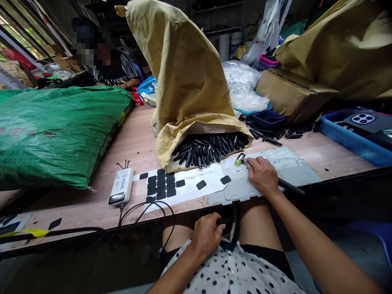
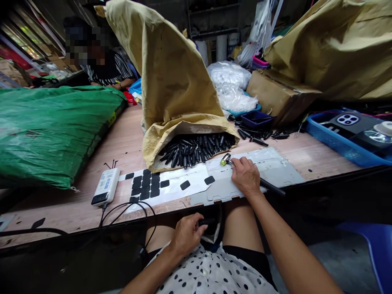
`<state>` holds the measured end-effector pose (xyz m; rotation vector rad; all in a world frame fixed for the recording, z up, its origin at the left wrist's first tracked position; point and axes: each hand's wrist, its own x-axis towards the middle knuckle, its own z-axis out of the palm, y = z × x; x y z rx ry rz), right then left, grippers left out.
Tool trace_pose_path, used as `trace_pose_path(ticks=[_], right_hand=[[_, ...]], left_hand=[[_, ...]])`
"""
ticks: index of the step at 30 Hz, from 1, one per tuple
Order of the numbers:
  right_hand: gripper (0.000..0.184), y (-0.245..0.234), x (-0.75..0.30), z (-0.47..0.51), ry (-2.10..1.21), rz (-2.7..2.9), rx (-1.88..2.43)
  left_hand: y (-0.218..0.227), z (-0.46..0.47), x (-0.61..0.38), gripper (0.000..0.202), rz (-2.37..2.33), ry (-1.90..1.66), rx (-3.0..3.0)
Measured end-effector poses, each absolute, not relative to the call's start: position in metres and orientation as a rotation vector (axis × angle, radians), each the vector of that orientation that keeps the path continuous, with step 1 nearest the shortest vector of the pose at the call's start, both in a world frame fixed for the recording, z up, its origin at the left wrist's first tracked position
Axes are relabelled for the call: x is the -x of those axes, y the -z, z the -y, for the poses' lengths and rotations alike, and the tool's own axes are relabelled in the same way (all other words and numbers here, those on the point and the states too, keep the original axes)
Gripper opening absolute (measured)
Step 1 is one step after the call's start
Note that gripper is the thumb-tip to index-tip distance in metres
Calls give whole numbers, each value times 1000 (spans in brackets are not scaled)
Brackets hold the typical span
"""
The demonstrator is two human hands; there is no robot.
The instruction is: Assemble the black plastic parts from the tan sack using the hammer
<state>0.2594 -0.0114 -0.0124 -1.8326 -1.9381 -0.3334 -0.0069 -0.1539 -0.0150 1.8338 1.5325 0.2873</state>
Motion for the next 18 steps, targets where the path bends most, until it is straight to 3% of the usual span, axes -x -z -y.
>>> trace_pose_path(ticks=[3, 7, 12, 18], right_hand=[[26, 12, -259, 12, 331, 1944, 1838], [26, 11, -259, 12, 328, 1945, 1837], [25, 11, -259, 12, 326, 1945, 1843], [25, 10, -258, 13, 322, 1947, 1848]], left_hand=[[15, 149, 2, 26, -1552, -276, -1818], [-18, 114, 5, 21, -1616, -528, -1827], [-47, 25, 38, 21, -2083, -879, -1780], [-37, -35, 66, 28, -2316, -596, -1736]])
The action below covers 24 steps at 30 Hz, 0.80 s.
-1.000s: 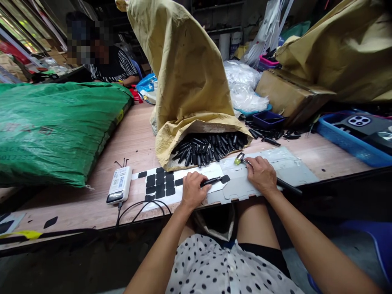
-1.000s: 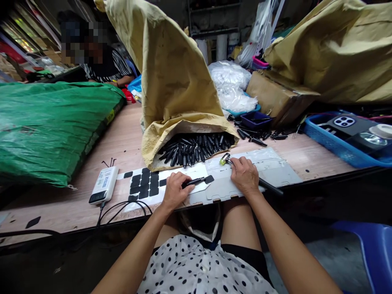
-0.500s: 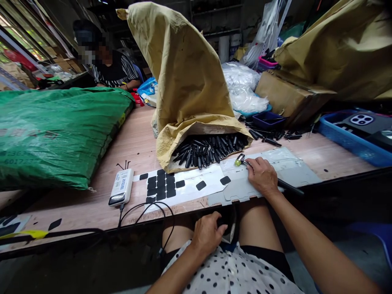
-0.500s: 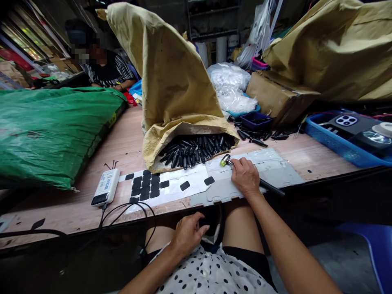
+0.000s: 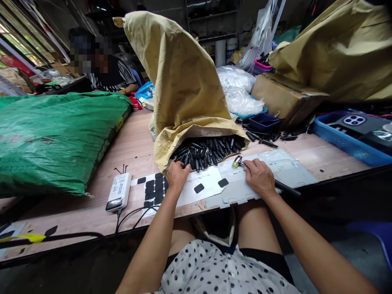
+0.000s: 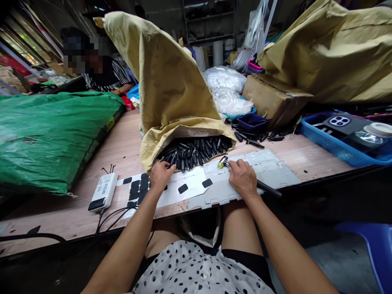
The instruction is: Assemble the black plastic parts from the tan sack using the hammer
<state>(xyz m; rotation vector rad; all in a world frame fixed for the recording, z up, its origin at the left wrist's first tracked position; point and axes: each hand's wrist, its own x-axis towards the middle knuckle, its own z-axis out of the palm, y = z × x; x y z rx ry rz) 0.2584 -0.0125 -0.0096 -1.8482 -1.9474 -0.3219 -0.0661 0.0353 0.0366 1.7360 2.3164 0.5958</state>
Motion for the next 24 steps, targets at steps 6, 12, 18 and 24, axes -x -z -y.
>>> trace_pose_path(ticks=[6, 12, 18, 24], right_hand=[[25, 10, -259, 13, 326, 1941, 1848], [25, 11, -259, 12, 329, 1939, 1845], [26, 11, -259, 13, 332, 1938, 1834], [26, 8, -263, 12, 253, 1941, 1784]], left_hand=[[-36, -6, 58, 22, -2105, -955, -1960], [-28, 32, 32, 15, -1657, -687, -2319], [-10, 28, 27, 20, -1584, -674, -2157], [-9, 25, 30, 20, -1564, -734, -2043]])
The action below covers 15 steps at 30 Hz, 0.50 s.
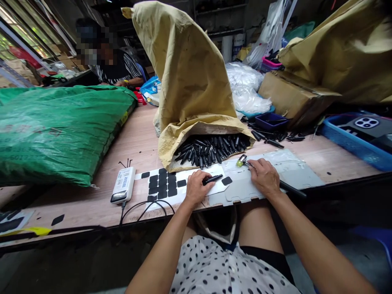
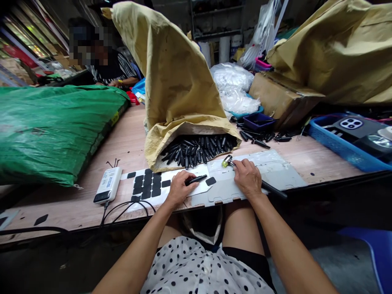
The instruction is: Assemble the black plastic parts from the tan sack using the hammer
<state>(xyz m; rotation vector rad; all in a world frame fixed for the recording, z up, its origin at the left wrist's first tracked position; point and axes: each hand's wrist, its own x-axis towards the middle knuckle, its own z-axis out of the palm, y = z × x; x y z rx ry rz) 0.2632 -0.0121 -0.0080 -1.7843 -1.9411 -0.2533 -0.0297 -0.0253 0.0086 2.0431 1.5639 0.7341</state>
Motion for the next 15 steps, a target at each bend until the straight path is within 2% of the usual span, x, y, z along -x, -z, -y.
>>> trace_pose_path(ticks=[4, 9, 15], right_hand=[[30, -10, -243, 24, 37, 1841, 1584], [32, -32, -191, 51, -420, 1861, 1254], [35, -30, -164, 68, -419, 1928, 1226]], left_hand=[[-9, 25, 30, 19, -1539, -760, -2003], [-8, 24, 30, 21, -1516, -781, -1958], [-10, 24, 30, 19, -1525, -746, -1993]])
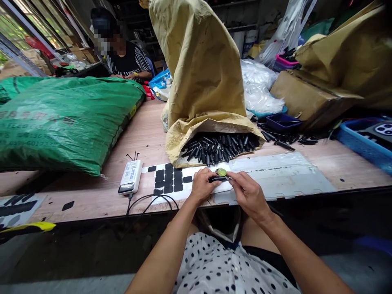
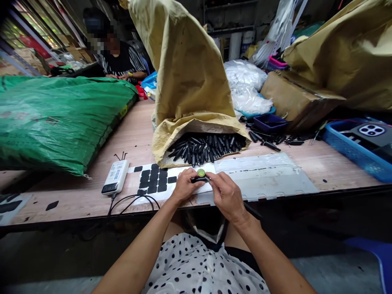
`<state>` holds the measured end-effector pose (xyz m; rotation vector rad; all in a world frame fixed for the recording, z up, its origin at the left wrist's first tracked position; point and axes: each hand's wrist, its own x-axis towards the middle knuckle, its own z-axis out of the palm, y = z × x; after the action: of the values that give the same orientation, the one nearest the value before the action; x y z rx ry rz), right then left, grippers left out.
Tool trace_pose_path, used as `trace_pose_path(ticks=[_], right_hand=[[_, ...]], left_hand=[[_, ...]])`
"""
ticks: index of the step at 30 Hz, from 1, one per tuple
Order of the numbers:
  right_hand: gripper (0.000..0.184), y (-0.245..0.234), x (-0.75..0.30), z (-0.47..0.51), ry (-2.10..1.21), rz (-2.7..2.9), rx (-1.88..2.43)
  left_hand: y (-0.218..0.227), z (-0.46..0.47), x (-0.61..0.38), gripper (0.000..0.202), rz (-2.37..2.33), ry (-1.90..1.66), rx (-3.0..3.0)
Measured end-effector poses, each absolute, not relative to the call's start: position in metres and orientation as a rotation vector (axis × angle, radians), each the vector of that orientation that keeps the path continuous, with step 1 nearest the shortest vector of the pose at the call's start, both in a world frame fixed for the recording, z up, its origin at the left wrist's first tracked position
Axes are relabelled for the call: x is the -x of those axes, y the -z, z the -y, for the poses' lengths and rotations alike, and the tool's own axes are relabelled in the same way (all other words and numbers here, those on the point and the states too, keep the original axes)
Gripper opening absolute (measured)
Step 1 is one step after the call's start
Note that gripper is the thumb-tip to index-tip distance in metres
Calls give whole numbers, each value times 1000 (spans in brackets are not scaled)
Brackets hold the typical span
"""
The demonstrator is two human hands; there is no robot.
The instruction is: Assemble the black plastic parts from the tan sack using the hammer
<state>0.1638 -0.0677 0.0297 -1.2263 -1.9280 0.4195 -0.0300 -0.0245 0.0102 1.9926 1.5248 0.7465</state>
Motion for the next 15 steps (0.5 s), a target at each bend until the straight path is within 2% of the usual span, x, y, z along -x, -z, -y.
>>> trace_pose_path(ticks=[4, 9, 15], right_hand=[[37, -23, -167, 70, -396, 2038, 1344], [38, -25, -176, 70, -363, 1940, 1352], [35, -26, -184, 70, -318, 1991, 1422]], left_hand=[[-11, 25, 29, 12, -1550, -726, -1997], [-5, 24, 29, 20, -1531, -799, -1980], [-3, 24, 30, 19, -1520, -811, -1972]])
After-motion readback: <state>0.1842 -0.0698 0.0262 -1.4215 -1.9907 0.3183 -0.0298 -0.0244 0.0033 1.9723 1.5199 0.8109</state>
